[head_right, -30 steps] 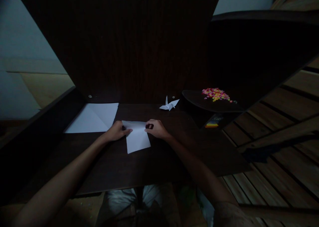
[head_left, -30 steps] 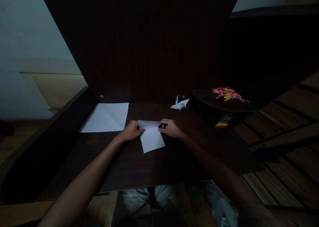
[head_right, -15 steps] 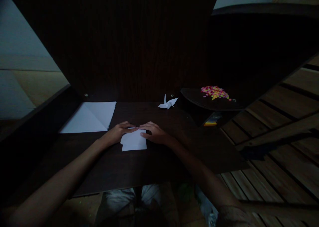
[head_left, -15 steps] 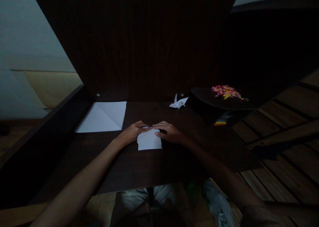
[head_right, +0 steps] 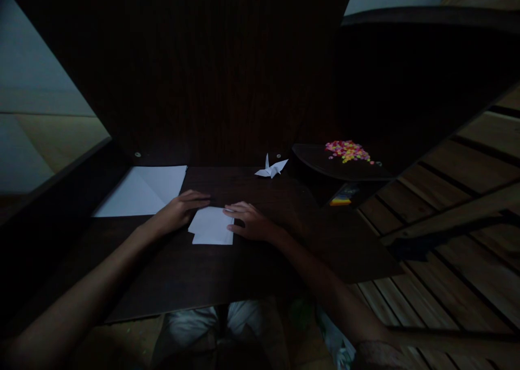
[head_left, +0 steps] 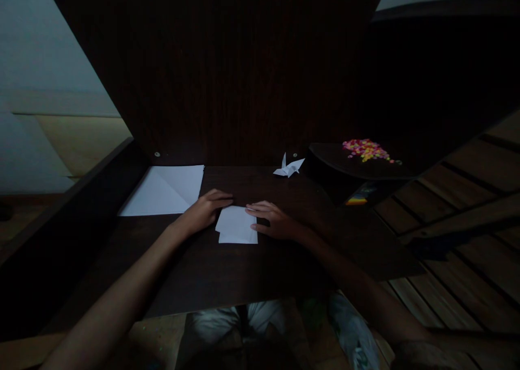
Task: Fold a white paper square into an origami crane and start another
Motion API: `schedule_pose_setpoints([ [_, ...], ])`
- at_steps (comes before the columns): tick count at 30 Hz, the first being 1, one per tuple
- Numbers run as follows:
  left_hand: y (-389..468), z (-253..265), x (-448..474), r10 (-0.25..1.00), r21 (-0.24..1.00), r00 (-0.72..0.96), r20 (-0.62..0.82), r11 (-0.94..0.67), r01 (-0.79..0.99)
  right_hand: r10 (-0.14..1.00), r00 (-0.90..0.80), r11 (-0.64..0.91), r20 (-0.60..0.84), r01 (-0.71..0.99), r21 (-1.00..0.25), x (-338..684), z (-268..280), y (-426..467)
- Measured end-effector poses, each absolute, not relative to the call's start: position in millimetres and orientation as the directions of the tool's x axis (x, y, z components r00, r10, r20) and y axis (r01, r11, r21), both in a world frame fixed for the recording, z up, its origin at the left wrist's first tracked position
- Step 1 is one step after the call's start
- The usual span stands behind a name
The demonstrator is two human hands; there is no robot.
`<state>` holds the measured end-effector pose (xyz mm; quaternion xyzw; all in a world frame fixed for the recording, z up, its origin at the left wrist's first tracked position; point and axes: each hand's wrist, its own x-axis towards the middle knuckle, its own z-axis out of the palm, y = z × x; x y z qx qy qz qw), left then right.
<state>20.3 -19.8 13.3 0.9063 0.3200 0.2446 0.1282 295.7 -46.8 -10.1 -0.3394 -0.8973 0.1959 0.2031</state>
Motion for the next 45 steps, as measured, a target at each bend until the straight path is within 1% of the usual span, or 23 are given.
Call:
schedule_pose_setpoints([
  [3,-33,25,22,0.642,0.390,0.642,0.419,-0.766,0.511,0.687,-0.691,0.692,0.227,0.525,-0.496,296,-10,-46],
  [5,-43,31,29,0.633,0.385,0.649,0.423,-0.774,0.503,0.686,-0.690,0.691,0.230,0.521,-0.501,296,-10,-45],
  [7,-53,32,37,0.611,0.347,0.709,0.352,-0.789,0.507,0.690,-0.687,0.688,0.228,0.523,-0.503,296,-11,-45],
  [10,-61,26,47,0.598,0.254,0.765,0.240,-0.799,0.546,0.697,-0.680,0.681,0.229,0.527,-0.509,296,-12,-44],
  [14,-61,12,49,0.589,0.194,0.788,0.180,-0.807,0.558,0.690,-0.684,0.688,0.238,0.516,-0.511,297,-13,-43],
  [20,-60,1,47,0.574,0.167,0.798,0.183,-0.818,0.551,0.697,-0.679,0.680,0.232,0.523,-0.514,296,-13,-43],
  [30,-61,0,47,0.569,0.097,0.806,0.164,-0.822,0.561,0.702,-0.681,0.666,0.208,0.525,-0.530,296,-12,-42],
  [35,-62,-2,46,0.558,0.073,0.810,0.181,-0.829,0.555,0.706,-0.682,0.655,0.192,0.525,-0.543,296,-11,-42],
  [42,-65,-3,47,0.567,-0.036,0.806,0.171,-0.814,0.580,0.699,-0.686,0.652,0.202,0.495,-0.574,297,-13,-40],
  [45,-66,-3,48,0.570,-0.060,0.805,0.164,-0.809,0.585,0.700,-0.689,0.650,0.188,0.506,-0.568,298,-12,-40],
])
